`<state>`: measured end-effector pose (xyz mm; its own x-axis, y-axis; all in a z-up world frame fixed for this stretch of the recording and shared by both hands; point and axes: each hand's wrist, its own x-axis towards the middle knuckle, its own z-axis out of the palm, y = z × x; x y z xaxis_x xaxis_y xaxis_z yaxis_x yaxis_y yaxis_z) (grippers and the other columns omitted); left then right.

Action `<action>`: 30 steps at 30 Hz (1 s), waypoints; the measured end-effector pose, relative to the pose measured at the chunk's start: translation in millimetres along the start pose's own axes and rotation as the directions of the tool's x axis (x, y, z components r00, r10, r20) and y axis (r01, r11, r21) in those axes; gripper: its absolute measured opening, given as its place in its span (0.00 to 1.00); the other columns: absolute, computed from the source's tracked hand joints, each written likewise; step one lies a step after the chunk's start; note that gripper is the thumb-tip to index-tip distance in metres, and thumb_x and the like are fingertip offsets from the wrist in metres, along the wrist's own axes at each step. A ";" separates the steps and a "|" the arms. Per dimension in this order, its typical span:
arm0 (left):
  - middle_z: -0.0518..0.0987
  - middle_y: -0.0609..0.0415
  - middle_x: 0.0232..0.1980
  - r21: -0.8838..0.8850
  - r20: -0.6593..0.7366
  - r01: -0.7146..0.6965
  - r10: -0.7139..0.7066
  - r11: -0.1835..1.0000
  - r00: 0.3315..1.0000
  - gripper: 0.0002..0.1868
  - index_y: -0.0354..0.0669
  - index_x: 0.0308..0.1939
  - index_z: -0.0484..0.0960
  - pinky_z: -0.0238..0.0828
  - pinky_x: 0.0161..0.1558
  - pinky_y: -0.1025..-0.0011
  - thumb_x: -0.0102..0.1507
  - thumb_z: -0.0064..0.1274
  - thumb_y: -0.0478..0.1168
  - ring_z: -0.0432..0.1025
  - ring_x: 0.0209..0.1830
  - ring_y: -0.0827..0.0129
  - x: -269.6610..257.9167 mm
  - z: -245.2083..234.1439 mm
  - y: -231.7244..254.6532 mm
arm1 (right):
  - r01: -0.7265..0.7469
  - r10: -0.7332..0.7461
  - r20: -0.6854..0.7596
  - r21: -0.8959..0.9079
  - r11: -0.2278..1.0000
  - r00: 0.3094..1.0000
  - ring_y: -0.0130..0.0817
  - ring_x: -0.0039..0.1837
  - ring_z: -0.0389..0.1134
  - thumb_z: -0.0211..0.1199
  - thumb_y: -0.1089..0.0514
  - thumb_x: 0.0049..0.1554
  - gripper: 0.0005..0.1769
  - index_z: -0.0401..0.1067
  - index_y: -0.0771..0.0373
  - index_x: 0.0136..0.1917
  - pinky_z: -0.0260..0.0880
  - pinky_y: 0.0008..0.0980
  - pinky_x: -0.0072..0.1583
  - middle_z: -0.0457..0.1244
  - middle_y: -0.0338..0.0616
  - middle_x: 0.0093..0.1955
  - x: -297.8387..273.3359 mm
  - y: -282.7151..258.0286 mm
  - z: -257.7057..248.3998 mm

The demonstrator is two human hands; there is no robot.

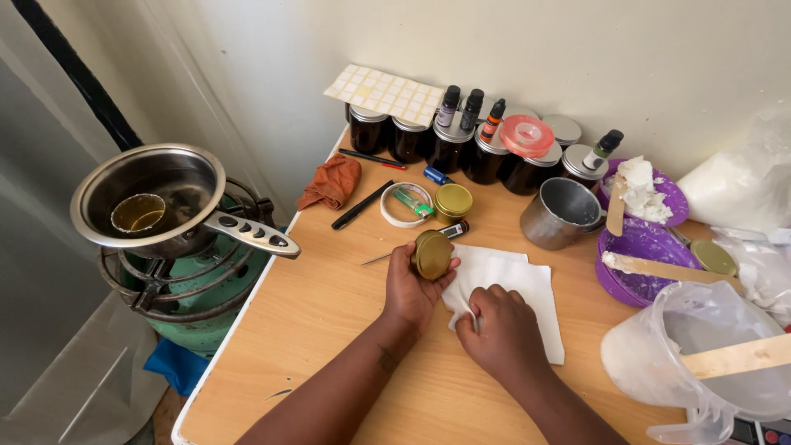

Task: Preparing and melting wax for candle making, including weighing ingredients, monitoring temperature, and cleaning tins.

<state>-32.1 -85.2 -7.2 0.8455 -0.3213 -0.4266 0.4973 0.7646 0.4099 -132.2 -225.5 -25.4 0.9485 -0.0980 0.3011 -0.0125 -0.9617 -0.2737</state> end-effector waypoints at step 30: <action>0.86 0.50 0.50 0.188 0.056 -0.051 0.041 0.981 0.998 0.18 0.57 0.54 0.73 0.67 0.56 0.60 0.65 0.43 0.56 0.83 0.47 0.53 -14.3 4.6 -5.4 | -0.208 0.214 0.094 -0.066 0.976 0.972 0.62 0.45 0.63 0.55 0.52 0.52 0.11 0.63 0.60 0.35 0.57 0.63 0.43 0.63 0.51 0.37 3.7 -7.8 -7.3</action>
<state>-46.0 -87.4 0.4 0.8747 -0.3203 -0.3637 0.4814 0.6610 0.5756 -130.9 -220.2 -15.5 0.9492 -0.2771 0.1488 -0.2306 -0.9349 -0.2697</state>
